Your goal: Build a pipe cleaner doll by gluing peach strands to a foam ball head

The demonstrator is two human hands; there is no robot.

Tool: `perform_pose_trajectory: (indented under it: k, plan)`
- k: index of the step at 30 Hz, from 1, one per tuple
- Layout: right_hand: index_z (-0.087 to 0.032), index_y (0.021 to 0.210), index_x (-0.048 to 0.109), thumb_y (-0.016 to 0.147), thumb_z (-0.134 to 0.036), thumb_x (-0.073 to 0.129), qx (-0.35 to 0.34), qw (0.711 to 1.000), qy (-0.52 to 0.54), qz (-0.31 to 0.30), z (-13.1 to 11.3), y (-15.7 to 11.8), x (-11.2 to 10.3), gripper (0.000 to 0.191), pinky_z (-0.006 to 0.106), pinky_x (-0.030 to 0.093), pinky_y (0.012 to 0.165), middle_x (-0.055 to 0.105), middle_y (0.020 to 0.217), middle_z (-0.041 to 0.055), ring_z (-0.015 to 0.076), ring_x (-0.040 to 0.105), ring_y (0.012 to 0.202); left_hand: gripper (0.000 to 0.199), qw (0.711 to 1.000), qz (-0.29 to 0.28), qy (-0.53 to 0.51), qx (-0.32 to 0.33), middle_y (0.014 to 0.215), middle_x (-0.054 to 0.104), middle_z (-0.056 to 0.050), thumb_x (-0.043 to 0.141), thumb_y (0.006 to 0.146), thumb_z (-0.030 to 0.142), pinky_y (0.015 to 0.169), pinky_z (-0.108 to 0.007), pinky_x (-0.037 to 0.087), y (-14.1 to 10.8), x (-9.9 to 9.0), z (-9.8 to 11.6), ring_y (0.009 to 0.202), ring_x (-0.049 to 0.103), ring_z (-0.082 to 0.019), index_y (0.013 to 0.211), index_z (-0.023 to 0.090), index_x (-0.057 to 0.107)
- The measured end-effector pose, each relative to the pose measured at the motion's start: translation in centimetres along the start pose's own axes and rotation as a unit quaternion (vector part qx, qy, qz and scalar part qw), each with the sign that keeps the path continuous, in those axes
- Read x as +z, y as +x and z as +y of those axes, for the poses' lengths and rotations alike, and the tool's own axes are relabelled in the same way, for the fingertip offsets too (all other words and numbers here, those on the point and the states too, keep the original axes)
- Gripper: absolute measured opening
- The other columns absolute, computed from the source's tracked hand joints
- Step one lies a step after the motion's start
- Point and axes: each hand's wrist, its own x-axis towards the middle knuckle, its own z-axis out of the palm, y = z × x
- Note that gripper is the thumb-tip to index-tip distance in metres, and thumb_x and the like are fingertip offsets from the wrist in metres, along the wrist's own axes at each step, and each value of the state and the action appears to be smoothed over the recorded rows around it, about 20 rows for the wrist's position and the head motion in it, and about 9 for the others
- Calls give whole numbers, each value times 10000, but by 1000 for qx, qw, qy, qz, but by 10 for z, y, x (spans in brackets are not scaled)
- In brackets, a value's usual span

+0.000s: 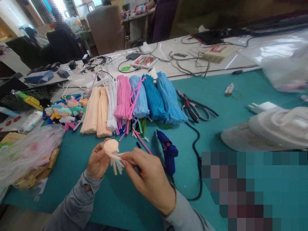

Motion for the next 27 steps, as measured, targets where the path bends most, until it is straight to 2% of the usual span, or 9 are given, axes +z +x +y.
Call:
perform_pose_trajectory:
  k: [7, 13, 16, 22, 27]
  plan:
    - [-190, 793, 564, 864, -120, 530, 3, 1000, 21, 5, 5, -3, 1, 105, 216, 360, 467, 557, 650, -7, 96, 481, 513, 275, 1000, -26, -10, -7, 789, 640, -18, 832, 494, 328, 800, -387, 501, 0, -4, -1, 791, 649, -224, 521, 177, 604]
    - [-190, 785, 550, 865, -98, 506, -11, 999, 30, -1, 2, 0, -3, 130, 225, 348, 471, 507, 654, -7, 101, 466, 536, 276, 999, -42, 5, -25, 766, 627, -27, 818, 498, 343, 653, -344, 523, -1, -5, 0, 671, 616, -183, 516, 180, 596]
    - [-193, 768, 532, 859, -107, 526, -3, 999, 52, -3, 1, 1, -5, 126, 222, 337, 460, 494, 651, -16, 93, 439, 518, 302, 998, -48, 6, -30, 743, 608, -29, 817, 483, 353, 631, -356, 520, -2, -5, 1, 668, 600, -185, 492, 178, 572]
    - [-196, 763, 535, 855, -100, 525, -8, 998, 64, -14, 2, 1, -7, 134, 228, 329, 477, 490, 647, -19, 99, 442, 539, 287, 997, -66, -2, -33, 755, 603, -33, 819, 478, 348, 731, -393, 507, -1, -6, 1, 779, 608, -218, 491, 180, 586]
    - [-195, 749, 543, 865, -126, 521, 2, 997, 75, -27, 3, 2, -8, 137, 237, 328, 487, 469, 627, -23, 104, 429, 537, 278, 996, -87, -2, -32, 703, 578, -18, 819, 486, 350, 883, -467, 460, 0, -6, 0, 737, 589, -191, 490, 189, 593]
